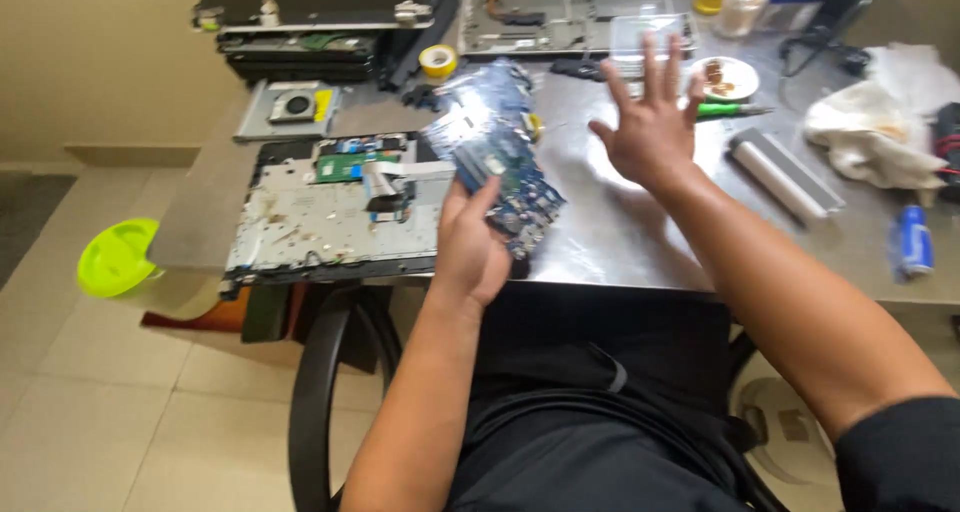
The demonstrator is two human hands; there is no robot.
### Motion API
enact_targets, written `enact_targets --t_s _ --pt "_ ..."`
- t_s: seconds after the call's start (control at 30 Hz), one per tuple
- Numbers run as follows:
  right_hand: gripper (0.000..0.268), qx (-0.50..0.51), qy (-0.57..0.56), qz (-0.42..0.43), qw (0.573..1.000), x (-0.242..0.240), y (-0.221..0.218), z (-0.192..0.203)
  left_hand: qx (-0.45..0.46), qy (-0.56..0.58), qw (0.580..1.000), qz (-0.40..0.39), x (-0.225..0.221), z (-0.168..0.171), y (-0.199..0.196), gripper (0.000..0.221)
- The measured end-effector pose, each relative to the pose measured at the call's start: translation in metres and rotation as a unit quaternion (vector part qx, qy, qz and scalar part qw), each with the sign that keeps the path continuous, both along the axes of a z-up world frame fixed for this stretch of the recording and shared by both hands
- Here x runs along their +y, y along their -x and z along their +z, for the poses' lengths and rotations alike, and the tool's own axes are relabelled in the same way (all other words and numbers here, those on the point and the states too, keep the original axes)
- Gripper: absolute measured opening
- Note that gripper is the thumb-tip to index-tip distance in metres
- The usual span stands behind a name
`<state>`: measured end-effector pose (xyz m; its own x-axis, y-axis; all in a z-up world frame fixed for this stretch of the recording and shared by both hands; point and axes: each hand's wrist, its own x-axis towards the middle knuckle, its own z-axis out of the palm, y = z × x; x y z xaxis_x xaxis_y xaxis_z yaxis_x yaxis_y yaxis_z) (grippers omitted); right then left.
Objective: Soldering a component on a laptop motherboard and then installing the motherboard into the laptop chassis
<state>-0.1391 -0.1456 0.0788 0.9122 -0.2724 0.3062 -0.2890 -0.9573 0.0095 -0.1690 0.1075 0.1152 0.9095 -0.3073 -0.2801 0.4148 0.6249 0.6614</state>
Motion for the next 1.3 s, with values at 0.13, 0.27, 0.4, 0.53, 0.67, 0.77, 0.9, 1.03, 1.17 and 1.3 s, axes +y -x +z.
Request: enact_targets --t_s 0.13,0.27,0.4,0.53,0.67,0.77,0.9,1.03,1.17,1.3 --pt "0.055 -0.151 -0.339 0.046 0.927 0.026 0.007 0.008 -0.035 0.061 0.996 -0.050 -0.001 -0.011 -0.006 0.049" --pt "0.049 -0.052 -0.619 -0.056 0.781 0.092 0.047 0.052 -0.050 0.028 0.996 -0.063 -0.010 -0.003 0.002 0.038" --pt "0.024 -0.095 -0.784 -0.021 0.612 0.077 0.036 -0.003 -0.106 0.185 0.976 -0.037 -0.028 -0.050 -0.007 0.034" --pt "0.015 -0.125 -0.803 0.064 0.579 0.082 0.034 -0.019 -0.065 0.169 0.982 -0.046 -0.010 -0.059 -0.012 0.031" --pt "0.026 -0.127 -0.864 0.038 0.486 0.088 0.019 -0.020 -0.101 0.248 0.955 -0.131 0.023 -0.071 -0.017 0.034" --pt "0.032 -0.165 -0.920 -0.037 0.354 0.093 0.005 -0.015 -0.090 0.130 0.981 -0.109 0.081 -0.015 0.001 0.069" --pt "0.018 -0.189 -0.915 -0.080 0.347 0.096 -0.010 -0.017 -0.136 0.090 0.987 -0.003 0.152 -0.004 -0.009 0.042" --pt "0.028 -0.188 -0.928 -0.032 0.321 0.083 -0.022 -0.036 -0.165 0.086 0.971 0.150 0.222 -0.035 -0.042 0.028" --pt "0.045 -0.183 -0.914 -0.021 0.361 0.097 -0.013 -0.025 -0.120 -0.143 0.904 0.386 0.267 -0.046 -0.054 0.031" --pt "0.043 -0.221 -0.910 -0.112 0.334 0.136 0.002 0.004 0.013 -0.287 0.878 0.383 0.278 -0.062 -0.063 0.041"
